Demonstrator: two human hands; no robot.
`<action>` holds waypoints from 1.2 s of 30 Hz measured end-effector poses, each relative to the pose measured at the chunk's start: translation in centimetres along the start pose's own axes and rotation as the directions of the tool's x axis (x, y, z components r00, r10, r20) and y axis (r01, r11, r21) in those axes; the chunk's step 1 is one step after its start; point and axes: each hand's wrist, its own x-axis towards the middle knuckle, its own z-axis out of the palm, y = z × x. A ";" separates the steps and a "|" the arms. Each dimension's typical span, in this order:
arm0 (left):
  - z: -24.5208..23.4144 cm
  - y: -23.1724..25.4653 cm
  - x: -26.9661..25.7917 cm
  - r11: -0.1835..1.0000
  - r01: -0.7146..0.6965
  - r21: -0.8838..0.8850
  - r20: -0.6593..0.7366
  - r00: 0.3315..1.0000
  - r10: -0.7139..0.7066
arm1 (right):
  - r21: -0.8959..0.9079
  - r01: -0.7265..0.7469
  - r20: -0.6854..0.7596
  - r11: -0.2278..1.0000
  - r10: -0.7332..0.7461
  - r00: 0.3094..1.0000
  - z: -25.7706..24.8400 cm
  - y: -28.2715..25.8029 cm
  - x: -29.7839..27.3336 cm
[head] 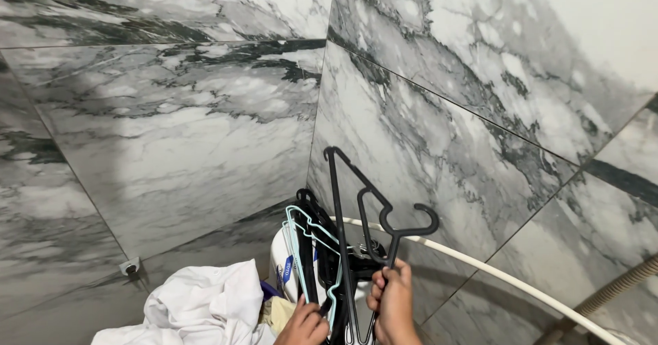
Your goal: The person is hanging clothes and laundry from a basket on a towel rack in a bathroom.
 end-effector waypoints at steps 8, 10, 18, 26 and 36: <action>5.8 -0.1 -4.9 0.994 -0.002 0.111 -0.096 0.995 0.013 | -0.023 -0.042 -0.001 0.999 0.042 0.999 -1.6 1.7 1.0; 8.7 -0.6 -7.2 0.993 -0.013 0.115 -0.114 0.993 0.026 | -0.033 -0.048 0.001 0.998 0.048 0.999 -1.6 1.7 1.1; 12.7 0.2 -11.5 0.949 0.287 -0.133 -0.061 0.953 -0.297 | -0.069 -0.093 0.003 0.993 0.093 0.996 -2.3 3.5 1.9; 11.9 2.0 -10.4 0.972 0.231 0.037 0.093 0.968 -0.233 | -0.094 -0.105 0.009 0.990 0.107 0.994 -2.2 3.9 2.0; 5.0 2.2 -6.9 0.968 0.231 0.097 -0.015 0.973 -0.231 | -0.080 -0.123 0.037 0.989 0.126 0.991 -2.3 3.9 2.0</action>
